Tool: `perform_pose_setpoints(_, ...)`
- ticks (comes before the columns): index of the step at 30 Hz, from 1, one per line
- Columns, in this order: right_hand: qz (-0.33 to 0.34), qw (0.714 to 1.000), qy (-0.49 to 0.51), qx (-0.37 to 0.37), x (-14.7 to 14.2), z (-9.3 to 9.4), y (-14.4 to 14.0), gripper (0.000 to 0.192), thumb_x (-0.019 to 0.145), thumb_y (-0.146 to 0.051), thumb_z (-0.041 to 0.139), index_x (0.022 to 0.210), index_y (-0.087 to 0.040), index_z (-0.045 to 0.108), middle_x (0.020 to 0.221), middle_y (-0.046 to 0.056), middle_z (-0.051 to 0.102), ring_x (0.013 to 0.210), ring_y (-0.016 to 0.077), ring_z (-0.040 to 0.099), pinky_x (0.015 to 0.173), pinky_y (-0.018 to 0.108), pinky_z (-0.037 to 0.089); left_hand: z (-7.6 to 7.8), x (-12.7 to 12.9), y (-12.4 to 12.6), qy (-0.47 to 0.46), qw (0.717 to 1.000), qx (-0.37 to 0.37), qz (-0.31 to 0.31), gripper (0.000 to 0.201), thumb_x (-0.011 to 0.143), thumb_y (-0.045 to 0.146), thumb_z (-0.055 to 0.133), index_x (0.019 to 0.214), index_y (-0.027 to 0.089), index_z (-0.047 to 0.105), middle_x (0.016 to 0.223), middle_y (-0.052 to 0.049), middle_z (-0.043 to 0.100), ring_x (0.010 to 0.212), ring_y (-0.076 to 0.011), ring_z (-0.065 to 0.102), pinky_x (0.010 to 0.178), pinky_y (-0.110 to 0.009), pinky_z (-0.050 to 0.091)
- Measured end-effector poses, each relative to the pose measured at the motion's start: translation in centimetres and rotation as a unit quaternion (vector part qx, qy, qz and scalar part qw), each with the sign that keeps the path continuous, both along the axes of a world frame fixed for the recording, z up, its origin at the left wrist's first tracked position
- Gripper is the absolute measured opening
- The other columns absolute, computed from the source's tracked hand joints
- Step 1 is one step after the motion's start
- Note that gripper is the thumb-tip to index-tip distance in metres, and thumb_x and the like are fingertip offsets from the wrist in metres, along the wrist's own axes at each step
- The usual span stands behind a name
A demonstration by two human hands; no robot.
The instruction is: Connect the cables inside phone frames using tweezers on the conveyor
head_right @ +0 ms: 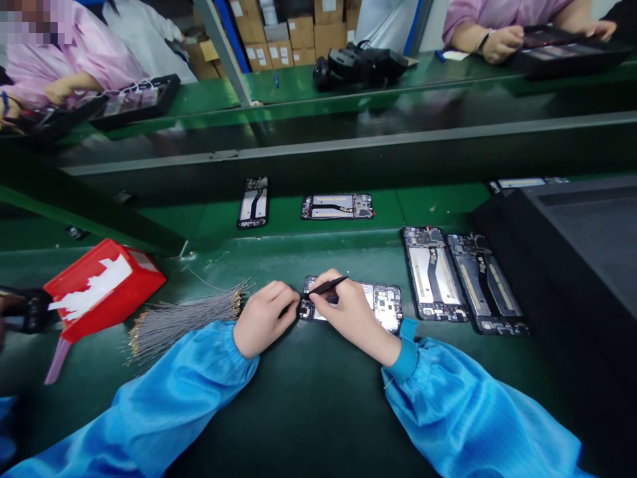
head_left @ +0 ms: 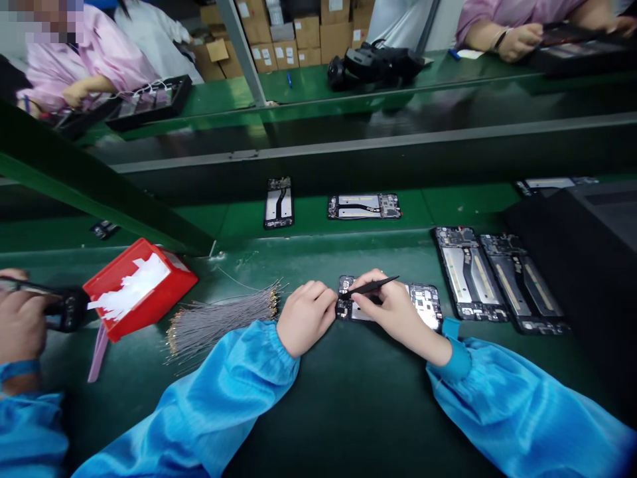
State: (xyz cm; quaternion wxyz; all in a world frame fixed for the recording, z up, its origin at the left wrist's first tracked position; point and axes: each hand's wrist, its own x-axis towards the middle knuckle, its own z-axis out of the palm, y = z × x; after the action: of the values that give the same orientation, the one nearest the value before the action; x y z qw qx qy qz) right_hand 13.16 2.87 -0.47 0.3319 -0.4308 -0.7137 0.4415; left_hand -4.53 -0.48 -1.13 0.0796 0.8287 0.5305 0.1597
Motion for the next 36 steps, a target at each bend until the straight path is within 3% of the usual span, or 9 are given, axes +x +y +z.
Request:
perform_pose_setpoints(16,0.008,1.000,-0.014,0.026,-0.03,0.44,-0.11,0.009,0.075,-0.014,0.053,0.081,-0.020,0.055,0.077,0.000,0.061,0.072,0.0129,0.060,0.065,0.024,0.047,-0.03,-0.01,-0.03,0.011,0.999,0.031,-0.011,0.018,0.084,0.017,0.041,0.077,0.016,0.057,0.072,-0.003,0.053,0.070,-0.0146,0.048,0.065,-0.026,0.042)
perform_pose_setpoints(36,0.006,1.000,-0.016,0.008,-0.06,0.45,-0.12,0.009,0.074,-0.015,0.053,0.081,-0.021,0.055,0.078,0.000,0.062,0.073,0.0140,0.061,0.065,0.026,0.048,-0.36,-0.12,-0.15,0.030,0.999,0.036,-0.015,0.018,0.084,0.017,0.041,0.075,0.017,0.056,0.072,-0.002,0.052,0.070,-0.0143,0.046,0.064,-0.025,0.040)
